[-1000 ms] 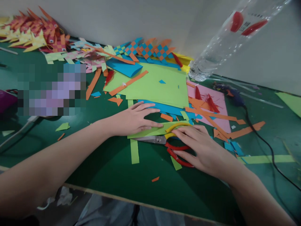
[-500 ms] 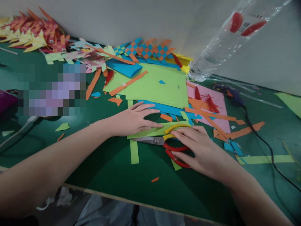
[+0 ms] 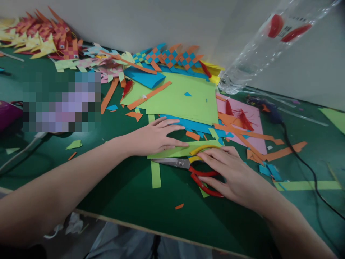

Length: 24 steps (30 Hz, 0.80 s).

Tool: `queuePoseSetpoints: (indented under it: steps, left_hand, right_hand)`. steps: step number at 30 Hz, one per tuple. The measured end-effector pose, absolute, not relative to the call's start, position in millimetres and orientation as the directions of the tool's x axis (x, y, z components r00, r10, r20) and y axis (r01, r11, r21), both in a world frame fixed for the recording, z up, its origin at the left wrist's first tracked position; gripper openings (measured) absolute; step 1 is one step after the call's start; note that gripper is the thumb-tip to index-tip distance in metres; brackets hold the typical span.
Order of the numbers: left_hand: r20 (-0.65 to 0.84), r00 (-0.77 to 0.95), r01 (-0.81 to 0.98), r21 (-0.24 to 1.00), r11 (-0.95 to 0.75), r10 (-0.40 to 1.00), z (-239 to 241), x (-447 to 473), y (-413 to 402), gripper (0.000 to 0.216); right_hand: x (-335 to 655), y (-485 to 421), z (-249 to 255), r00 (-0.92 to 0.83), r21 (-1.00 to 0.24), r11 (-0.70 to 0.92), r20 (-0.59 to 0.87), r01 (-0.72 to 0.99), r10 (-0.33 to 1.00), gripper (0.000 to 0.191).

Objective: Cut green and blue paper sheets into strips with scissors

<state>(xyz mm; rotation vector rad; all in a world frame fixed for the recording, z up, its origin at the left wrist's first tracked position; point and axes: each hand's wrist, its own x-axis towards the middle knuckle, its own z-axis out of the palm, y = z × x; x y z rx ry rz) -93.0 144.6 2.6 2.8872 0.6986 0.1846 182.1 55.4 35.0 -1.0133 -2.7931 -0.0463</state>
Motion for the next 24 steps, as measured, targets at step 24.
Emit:
queuePoseSetpoints:
  steps: [24]
  left_hand:
    - [0.093, 0.882, 0.439, 0.193, -0.878, 0.461, 2.9, -92.8, 145.2, 0.041]
  right_hand:
    - [176.1, 53.7, 33.8, -0.742, -0.031, 0.755, 0.161, 0.655, 0.651, 0.033]
